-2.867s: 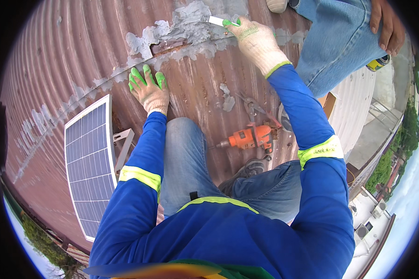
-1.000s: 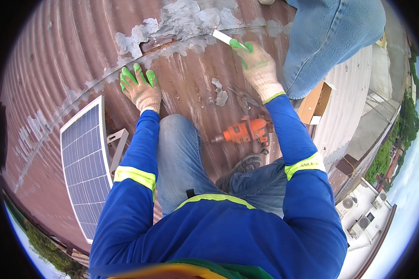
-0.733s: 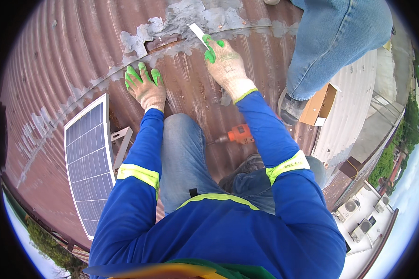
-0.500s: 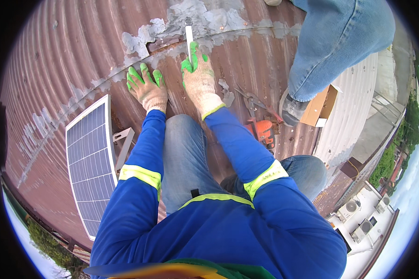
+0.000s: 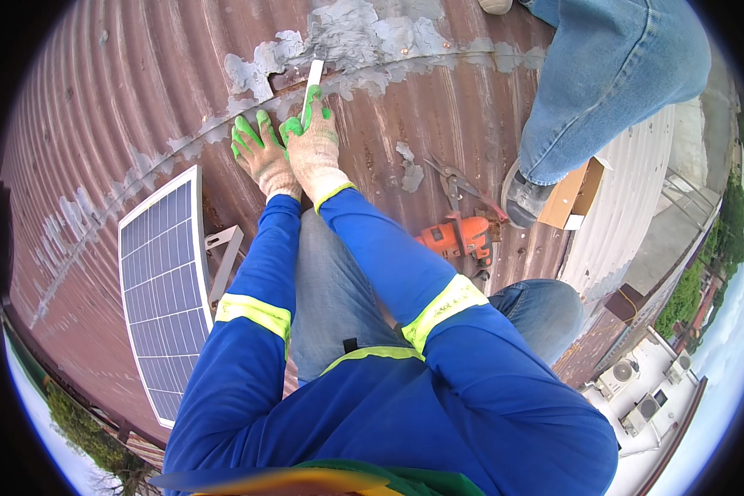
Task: The person kneels on a corrugated metal roof and uses pliers to remove old sealant and debris from a seam. They then use a putty knife to apply a fresh layer of sealant along the seam, smoothing it with the tool. A second person is visible nearby.
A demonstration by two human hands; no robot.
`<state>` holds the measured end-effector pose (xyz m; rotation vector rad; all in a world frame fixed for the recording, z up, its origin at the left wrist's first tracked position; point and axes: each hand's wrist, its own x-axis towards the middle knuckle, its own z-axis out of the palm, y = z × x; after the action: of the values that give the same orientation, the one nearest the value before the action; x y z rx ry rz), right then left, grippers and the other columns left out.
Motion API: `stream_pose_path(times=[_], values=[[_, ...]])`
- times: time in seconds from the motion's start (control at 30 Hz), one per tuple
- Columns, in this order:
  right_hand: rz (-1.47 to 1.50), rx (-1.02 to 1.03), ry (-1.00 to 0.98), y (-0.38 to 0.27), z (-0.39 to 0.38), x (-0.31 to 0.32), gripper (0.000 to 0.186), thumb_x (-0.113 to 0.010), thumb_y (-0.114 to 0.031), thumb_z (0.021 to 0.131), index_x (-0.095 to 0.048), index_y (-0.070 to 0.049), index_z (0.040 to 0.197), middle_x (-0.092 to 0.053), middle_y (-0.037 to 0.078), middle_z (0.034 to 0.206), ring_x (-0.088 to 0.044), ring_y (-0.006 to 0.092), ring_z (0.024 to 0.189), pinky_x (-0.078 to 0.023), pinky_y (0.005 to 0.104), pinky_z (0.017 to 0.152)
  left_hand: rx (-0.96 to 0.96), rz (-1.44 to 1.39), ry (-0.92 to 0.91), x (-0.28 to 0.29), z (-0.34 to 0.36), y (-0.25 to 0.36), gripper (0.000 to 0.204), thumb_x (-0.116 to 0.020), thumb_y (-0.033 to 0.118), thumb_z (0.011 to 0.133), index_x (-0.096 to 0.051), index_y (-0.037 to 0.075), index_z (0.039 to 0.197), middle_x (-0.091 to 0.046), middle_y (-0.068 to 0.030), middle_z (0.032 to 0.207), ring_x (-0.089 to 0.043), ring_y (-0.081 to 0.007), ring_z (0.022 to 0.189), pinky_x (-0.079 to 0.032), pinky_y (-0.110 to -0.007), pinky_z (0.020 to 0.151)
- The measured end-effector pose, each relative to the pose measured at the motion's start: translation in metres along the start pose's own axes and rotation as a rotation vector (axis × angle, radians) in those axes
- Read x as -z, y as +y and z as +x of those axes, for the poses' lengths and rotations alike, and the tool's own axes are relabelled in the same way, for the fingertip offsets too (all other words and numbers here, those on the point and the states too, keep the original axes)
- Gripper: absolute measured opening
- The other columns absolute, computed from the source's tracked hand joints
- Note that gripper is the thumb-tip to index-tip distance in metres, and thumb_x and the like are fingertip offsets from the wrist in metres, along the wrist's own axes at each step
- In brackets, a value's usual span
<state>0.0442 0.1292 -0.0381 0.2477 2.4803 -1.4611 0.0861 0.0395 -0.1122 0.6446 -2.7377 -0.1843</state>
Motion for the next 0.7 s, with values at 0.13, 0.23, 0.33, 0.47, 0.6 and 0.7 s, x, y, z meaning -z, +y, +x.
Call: stream_pose_path(times=[0.13,0.23,0.33,0.47,0.6,0.7], values=[[0.118,-0.086,-0.087,-0.021,-0.007,-0.006,0.081,-0.072,-0.006,0.097,-0.036,-0.015,0.168,-0.057,0.021,0.135,-0.067,0.0381,0.119,-0.063,0.0453,0.091,-0.01,0.17,-0.107,-0.014,0.0,-0.013,0.061,-0.061,0.045,0.104,-0.051,0.022,0.16,-0.028,-0.0254,0.175,-0.032,-0.0487,0.157,-0.027,-0.064,0.128],[0.023,-0.038,-0.132,-0.029,-0.018,0.0,0.074,-0.069,-0.012,0.1,-0.038,-0.015,0.167,-0.057,0.025,0.14,-0.062,0.0455,0.126,-0.056,0.0519,0.104,-0.037,0.159,-0.089,-0.014,0.0,-0.015,0.065,-0.064,0.045,0.102,-0.049,0.024,0.162,-0.028,-0.0261,0.175,-0.032,-0.0488,0.158,-0.026,-0.064,0.129],[-0.017,0.074,-0.113,-0.027,-0.018,0.021,0.069,-0.066,-0.016,0.102,-0.04,-0.014,0.165,-0.056,0.027,0.14,-0.06,0.0485,0.127,-0.053,0.0545,0.106,-0.002,0.035,-0.05,-0.003,0.0,-0.005,0.065,-0.065,0.047,0.102,-0.052,0.021,0.16,-0.029,-0.0273,0.174,-0.031,-0.0495,0.158,-0.025,-0.064,0.129],[-0.17,0.151,0.023,-0.018,0.017,0.06,0.064,-0.061,-0.016,0.102,-0.042,-0.015,0.164,-0.06,0.029,0.132,-0.062,0.0499,0.12,-0.053,0.0572,0.103,0.015,-0.025,0.019,0.014,0.003,0.01,0.061,-0.06,0.05,0.105,-0.059,0.015,0.154,-0.033,-0.0283,0.171,-0.031,-0.0508,0.157,-0.024,-0.064,0.129],[-0.279,0.121,0.028,-0.009,0.046,0.078,0.062,-0.06,-0.016,0.102,-0.044,-0.013,0.162,-0.061,0.029,0.131,-0.063,0.0501,0.118,-0.053,0.0576,0.101,0.025,-0.028,-0.01,0.02,0.006,0.012,0.061,-0.061,0.05,0.105,-0.058,0.015,0.155,-0.035,-0.0281,0.17,-0.031,-0.0506,0.157,-0.023,-0.064,0.129],[-0.325,0.179,-0.035,-0.005,0.041,0.073,0.061,-0.06,-0.017,0.102,-0.045,-0.012,0.161,-0.061,0.029,0.131,-0.063,0.0503,0.119,-0.053,0.0576,0.101,0.03,-0.028,-0.036,0.018,0.005,0.011,0.062,-0.059,0.051,0.105,-0.057,0.016,0.156,-0.033,-0.0276,0.171,-0.029,-0.0502,0.158,-0.022,-0.064,0.129]])
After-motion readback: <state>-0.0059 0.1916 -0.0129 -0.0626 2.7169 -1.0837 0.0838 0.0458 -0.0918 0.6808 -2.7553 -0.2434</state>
